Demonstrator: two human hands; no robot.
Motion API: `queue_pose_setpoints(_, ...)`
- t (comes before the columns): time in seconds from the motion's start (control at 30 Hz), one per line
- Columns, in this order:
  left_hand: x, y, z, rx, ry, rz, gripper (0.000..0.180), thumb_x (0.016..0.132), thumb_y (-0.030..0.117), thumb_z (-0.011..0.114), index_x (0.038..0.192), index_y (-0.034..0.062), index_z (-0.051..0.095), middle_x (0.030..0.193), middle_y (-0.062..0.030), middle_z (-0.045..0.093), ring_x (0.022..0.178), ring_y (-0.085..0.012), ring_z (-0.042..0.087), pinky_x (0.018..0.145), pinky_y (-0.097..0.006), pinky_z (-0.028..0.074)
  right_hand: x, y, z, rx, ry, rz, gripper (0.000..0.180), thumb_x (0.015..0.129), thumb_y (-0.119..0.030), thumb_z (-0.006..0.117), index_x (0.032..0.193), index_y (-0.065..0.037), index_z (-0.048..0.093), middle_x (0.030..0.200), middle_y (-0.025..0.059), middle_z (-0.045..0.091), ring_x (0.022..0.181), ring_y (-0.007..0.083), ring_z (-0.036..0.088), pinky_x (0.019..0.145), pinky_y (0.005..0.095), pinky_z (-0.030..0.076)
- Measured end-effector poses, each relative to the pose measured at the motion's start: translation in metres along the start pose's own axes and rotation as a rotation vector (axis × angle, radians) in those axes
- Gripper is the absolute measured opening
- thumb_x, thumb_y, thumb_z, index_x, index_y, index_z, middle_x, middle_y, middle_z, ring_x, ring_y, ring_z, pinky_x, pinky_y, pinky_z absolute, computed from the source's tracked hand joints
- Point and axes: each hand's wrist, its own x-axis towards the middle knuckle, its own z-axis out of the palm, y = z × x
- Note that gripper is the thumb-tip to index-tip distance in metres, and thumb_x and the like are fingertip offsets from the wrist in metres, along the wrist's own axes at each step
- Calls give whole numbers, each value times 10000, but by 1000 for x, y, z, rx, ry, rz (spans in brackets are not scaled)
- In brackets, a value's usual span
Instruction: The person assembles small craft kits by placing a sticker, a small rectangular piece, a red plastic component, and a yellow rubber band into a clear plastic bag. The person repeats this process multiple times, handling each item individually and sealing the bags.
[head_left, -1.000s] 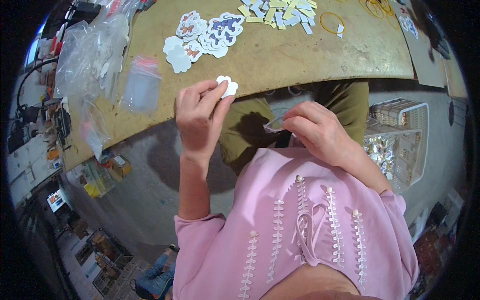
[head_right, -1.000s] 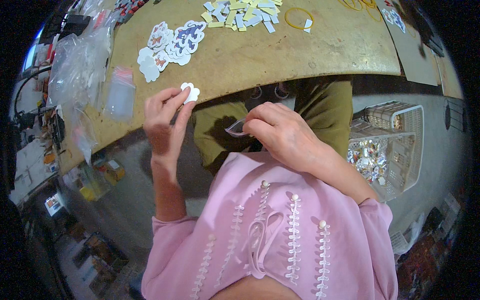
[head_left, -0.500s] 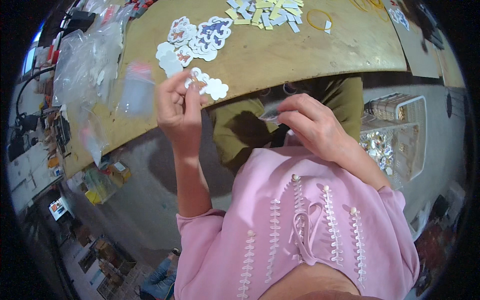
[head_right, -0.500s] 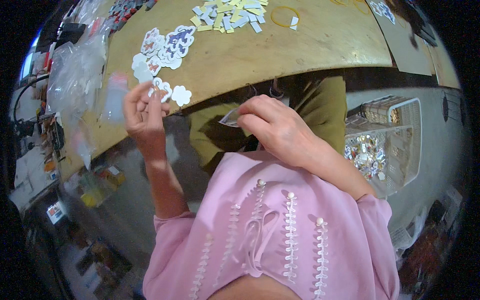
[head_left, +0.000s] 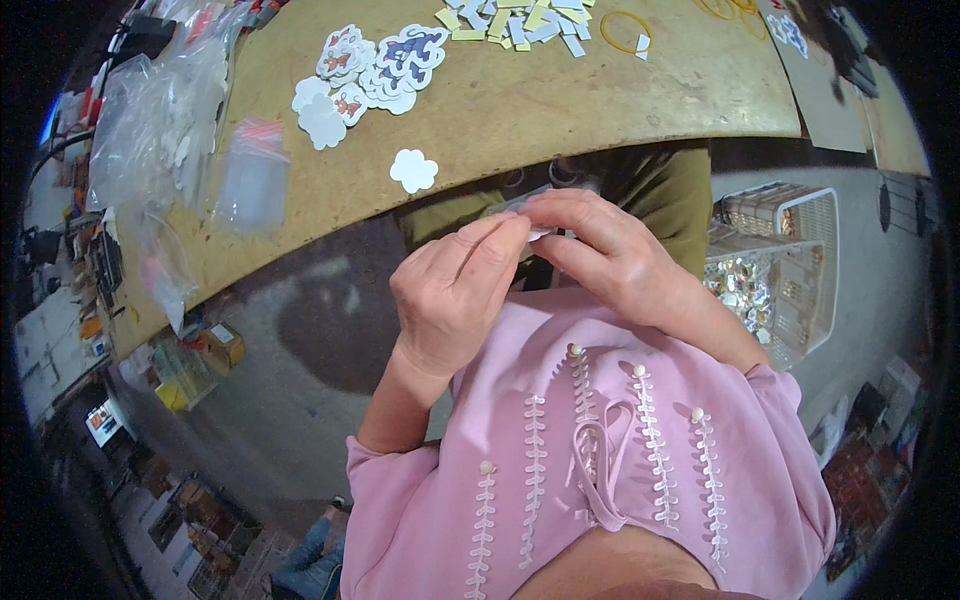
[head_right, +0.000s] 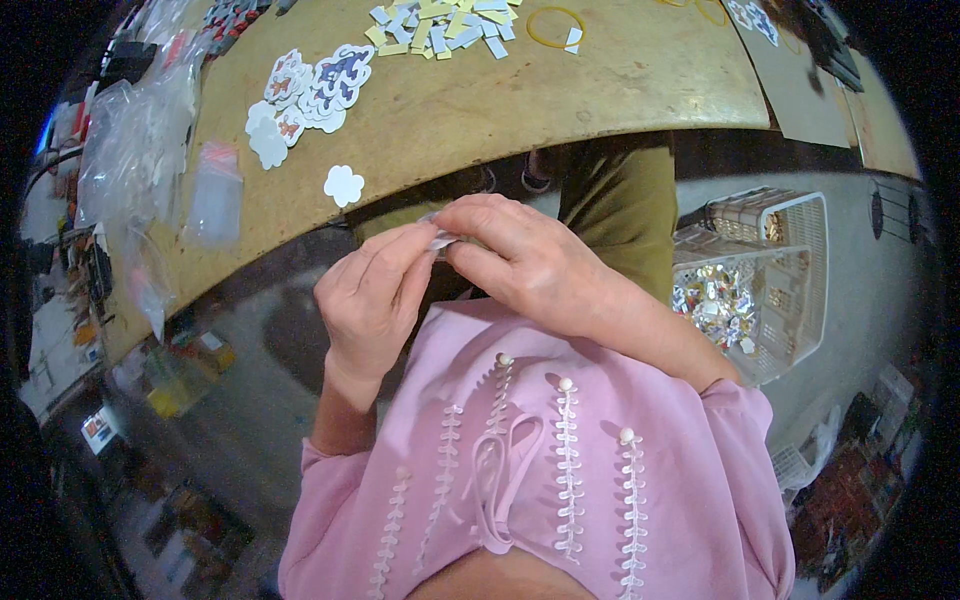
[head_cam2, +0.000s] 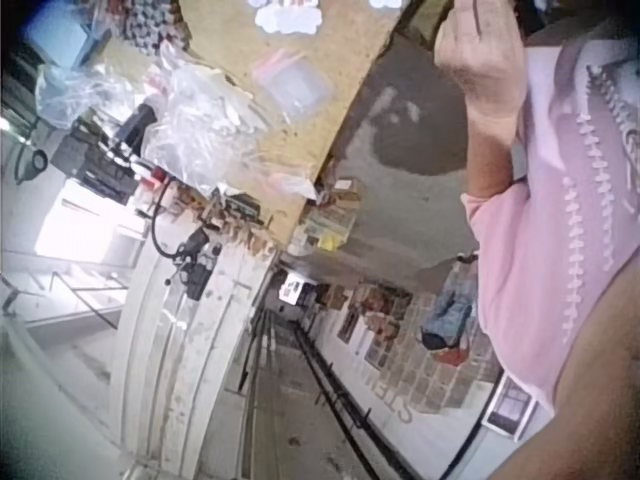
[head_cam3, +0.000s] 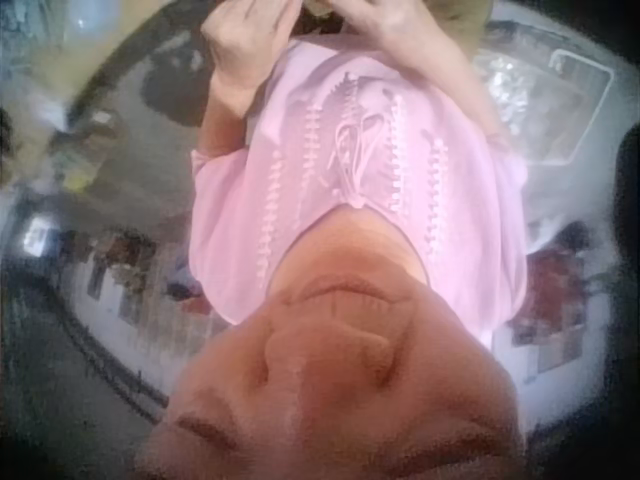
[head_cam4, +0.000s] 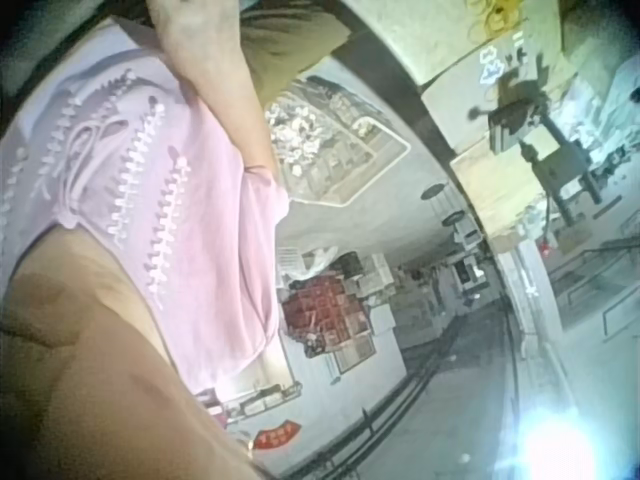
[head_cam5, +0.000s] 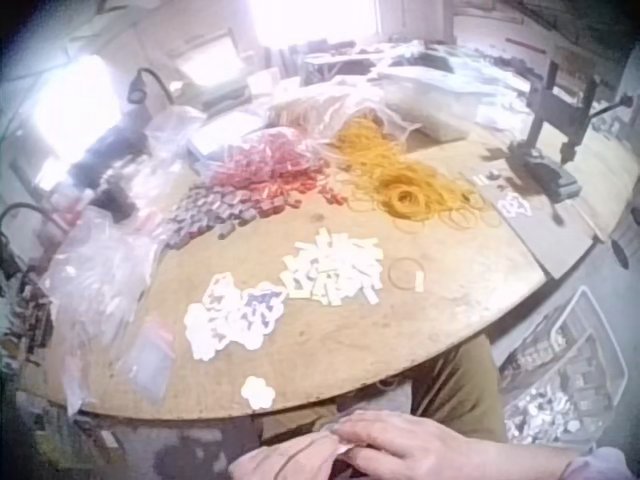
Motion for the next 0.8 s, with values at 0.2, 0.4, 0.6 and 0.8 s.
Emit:
queue_pose_setpoints(0.2, -9, -1, -7, -101, 5, -164, 346, 775, 18, 853, 1097, 114, 773, 1008, -60, 696, 797, -244, 724, 683, -355, 585, 4, -1, -6, -5, -3, 8, 258, 815, -104, 708, 1015, 50, 657, 1229, 201, 655, 1135, 376, 677, 938, 450, 593)
queue_pose_setpoints(0.4, -14, -14, -8, -64, -153, -93, 291, 789, 99, 854, 1069, 119, 777, 1003, -61, 677, 830, -267, 701, 724, -386, 581, 3, -2, -7, -18, -78, 10, 293, 816, -111, 699, 1066, 39, 674, 1225, 193, 658, 1150, 387, 675, 960, 462, 588)
queue_pose_setpoints(0.6, 25, -31, -32, -326, -173, -71, 130, 853, 82, 835, 957, 75, 757, 884, -69, 698, 785, -276, 706, 681, -361, 572, 8, -2, -9, -59, -84, 23, 276, 792, -113, 699, 1046, -3, 698, 1136, 148, 679, 1108, 341, 684, 949, 445, 571)
queue_pose_setpoints(0.8, 117, -140, -59, 185, 66, -255, 185, 971, 70, 715, 1148, 70, 766, 998, -107, 737, 856, -216, 706, 747, -340, 564, -3, 3, -10, -80, -56, 105, 256, 781, -102, 695, 1024, -21, 702, 1053, 118, 671, 1040, 311, 682, 879, 412, 559)
